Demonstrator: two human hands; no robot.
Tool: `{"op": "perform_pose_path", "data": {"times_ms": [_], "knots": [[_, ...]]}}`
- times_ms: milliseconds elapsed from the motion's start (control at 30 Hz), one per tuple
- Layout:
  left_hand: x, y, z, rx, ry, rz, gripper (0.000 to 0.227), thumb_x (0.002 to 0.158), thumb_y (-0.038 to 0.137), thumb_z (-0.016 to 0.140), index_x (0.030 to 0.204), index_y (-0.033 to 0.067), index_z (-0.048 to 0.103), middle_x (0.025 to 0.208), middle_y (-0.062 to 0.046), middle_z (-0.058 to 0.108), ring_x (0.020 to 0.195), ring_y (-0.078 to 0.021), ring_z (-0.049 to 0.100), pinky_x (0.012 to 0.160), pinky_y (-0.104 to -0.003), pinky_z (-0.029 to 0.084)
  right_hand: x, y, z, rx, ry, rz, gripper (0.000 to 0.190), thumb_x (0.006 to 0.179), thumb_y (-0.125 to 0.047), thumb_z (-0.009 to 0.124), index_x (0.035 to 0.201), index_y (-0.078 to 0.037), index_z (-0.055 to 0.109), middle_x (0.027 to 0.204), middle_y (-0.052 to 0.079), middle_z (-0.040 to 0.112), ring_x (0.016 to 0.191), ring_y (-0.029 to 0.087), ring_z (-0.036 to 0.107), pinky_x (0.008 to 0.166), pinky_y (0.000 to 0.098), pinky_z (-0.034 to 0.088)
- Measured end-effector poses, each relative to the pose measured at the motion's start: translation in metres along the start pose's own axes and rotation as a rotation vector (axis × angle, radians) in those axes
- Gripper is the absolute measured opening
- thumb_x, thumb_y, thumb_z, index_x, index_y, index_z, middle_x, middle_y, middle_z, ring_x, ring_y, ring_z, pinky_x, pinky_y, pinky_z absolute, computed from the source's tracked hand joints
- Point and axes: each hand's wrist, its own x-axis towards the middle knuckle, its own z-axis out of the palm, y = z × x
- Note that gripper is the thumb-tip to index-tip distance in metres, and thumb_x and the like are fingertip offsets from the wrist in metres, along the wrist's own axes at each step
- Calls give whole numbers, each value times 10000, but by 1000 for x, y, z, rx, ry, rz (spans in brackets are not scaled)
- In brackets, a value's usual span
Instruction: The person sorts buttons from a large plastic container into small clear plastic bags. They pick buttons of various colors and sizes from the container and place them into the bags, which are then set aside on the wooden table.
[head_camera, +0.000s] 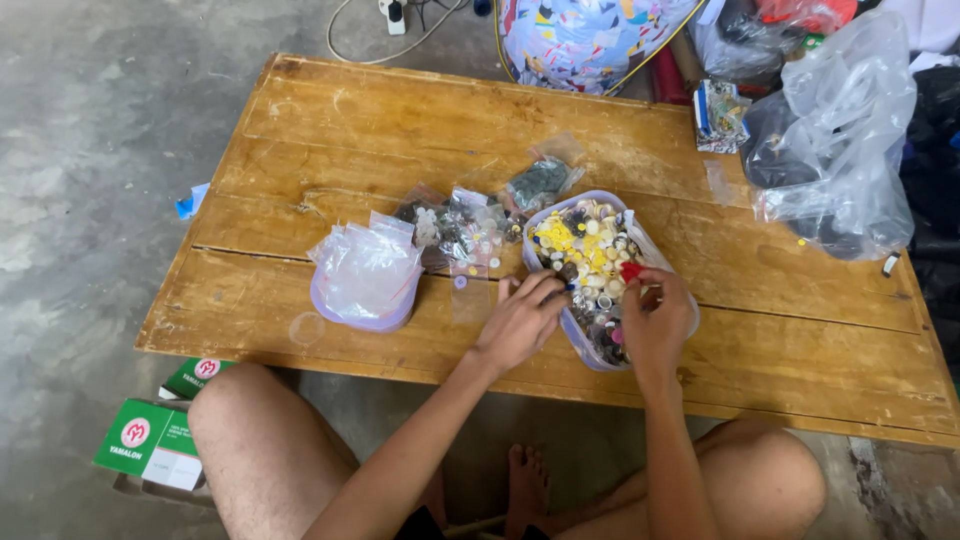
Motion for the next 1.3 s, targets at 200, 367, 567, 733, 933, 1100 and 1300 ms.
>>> {"op": "perform_pose_path", "data": {"times_ms": [200,367,567,733,933,1100,1300], "knots": [[-5,25,-18,-68,-62,-37,64,940,239,652,989,201,669,1051,57,595,1211,-160,471,879,-426,293,-6,-22,-13,-44,-26,-14,104,888,-3,707,991,-16,706,827,155,655,612,287,633,539,352,509],[-15,39,-15,-113,-72,-109,101,934,301,653,1005,230,649,1091,55,587,1208,-164,472,889,-420,295,-34,-44,16,-149,8,-9,110,861,-111,746,968,-116,725,833,85,701,666,307,684,597,411,540],[-17,44,-15,-153,-69,-180,132,960,308,622,1071,248,661,1080,62,573,1216,-159,464,912,-426,292,-39,-47,20,-124,87,-8,101,867,-87,733,968,-91,722,838,121,694,729,363,691,644,428,550],[-14,44,-11,-145,-45,-196,141,964,307,619,1090,266,665,1057,58,566,1208,-160,476,921,-432,300,-37,-25,30,-151,107,-16,102,855,-129,749,957,-123,739,824,97,686,724,346,692,651,423,557],[-16,47,-15,-135,-92,-193,135,933,314,661,1061,274,676,1053,61,582,1205,-153,497,913,-427,345,-22,-20,26,-234,19,62,85,876,-205,718,941,-156,741,806,65,706,792,346,705,718,464,563],[-4,42,-39,-133,-402,-147,285,923,282,656,1200,217,640,1187,1,580,1266,-218,463,921,-533,362,45,-33,-3,-510,-641,148,169,868,-436,646,946,-342,764,873,-94,765,929,229,756,794,419,609],[55,29,-125,-646,-385,-339,362,965,213,621,1287,49,594,1239,-182,630,1225,-373,586,916,-548,479,102,-87,-8,-223,-935,112,248,833,-257,700,1007,-107,795,911,146,809,917,342,770,785,471,580]]}}
